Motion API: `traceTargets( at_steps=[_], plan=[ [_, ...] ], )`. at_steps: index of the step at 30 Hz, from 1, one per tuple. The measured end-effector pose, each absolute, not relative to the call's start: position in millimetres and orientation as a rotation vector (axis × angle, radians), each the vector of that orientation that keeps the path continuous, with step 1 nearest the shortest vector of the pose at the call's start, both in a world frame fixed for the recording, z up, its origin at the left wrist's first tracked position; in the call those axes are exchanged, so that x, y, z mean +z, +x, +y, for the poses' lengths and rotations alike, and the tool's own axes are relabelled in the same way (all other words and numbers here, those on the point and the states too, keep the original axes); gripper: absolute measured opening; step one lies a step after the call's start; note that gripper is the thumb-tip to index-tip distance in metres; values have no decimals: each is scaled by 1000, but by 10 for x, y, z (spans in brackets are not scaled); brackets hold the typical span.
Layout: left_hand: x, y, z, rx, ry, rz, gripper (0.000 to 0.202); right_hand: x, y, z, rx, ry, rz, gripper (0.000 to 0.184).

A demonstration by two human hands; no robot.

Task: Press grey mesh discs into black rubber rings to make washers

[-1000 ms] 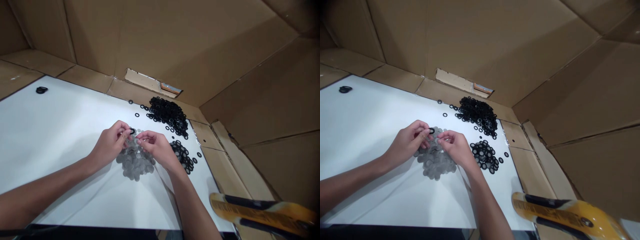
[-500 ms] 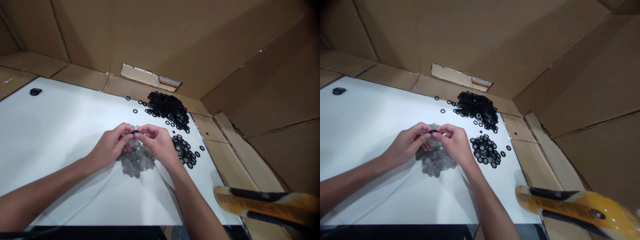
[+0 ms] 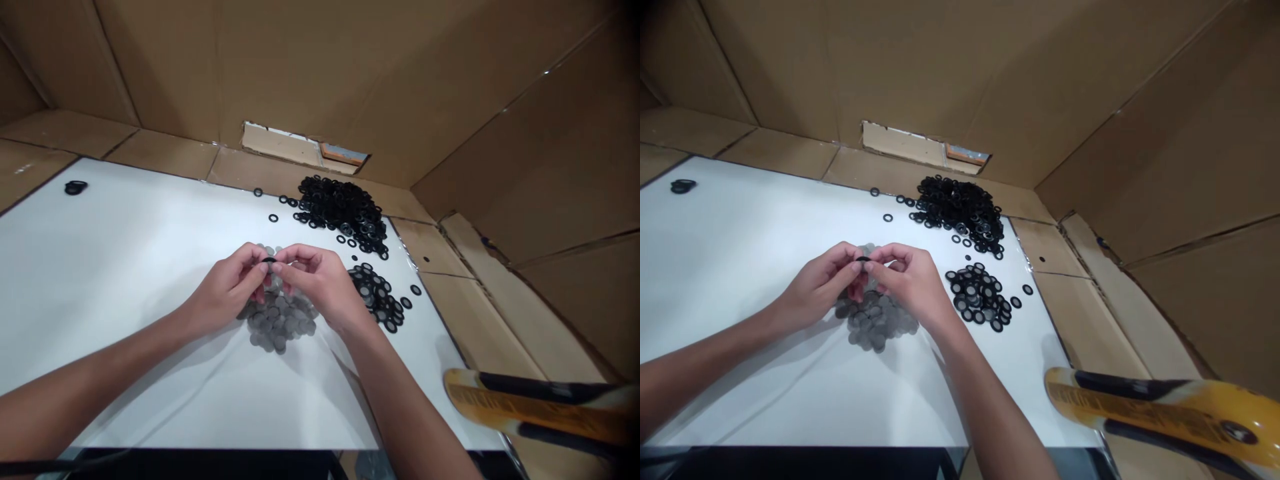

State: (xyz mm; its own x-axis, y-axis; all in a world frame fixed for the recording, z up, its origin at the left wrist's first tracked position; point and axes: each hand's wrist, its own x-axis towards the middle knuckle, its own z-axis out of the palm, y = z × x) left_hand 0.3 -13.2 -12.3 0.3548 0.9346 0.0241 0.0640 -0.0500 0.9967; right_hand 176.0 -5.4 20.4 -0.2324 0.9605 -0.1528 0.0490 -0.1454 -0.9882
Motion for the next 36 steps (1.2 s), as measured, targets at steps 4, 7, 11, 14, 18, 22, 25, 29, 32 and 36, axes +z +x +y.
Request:
traceTargets(
  at_steps=[4,7,11,14,18,22,25,29,32,36],
  plan=[
    [-94,11,-152,974,1384,954,15,202,1681,-87,1370,-1216,-1348,20],
    [-50,24,-155,984,1339,902,12,175,1666,-100,1332,-1166,-1338,16],
    [-23,37,-141,1003,1299,891,12,152,1683,-105,1340,-1144,-1351,18],
    [-28,36,-134,982,1297,894,13,149,1683,-113,1289,-1153,-1411,15],
    [-43,20,-140,931,1311,911,15,135,1664,-135,1195,-1153,-1486,9],
    [-63,10,-142,914,1320,911,15,127,1648,-150,1192,-1119,-1513,10],
    [-70,8,-142,935,1305,894,13,137,1643,-148,1232,-1094,-1501,10],
    [-68,1,-153,996,1285,871,12,151,1645,-143,1227,-1096,-1473,10],
    [-65,2,-168,1054,1270,866,12,157,1644,-152,1200,-1143,-1438,12],
    [-60,14,-174,1100,1240,863,11,174,1619,-169,1220,-1210,-1378,13]
  ],
)
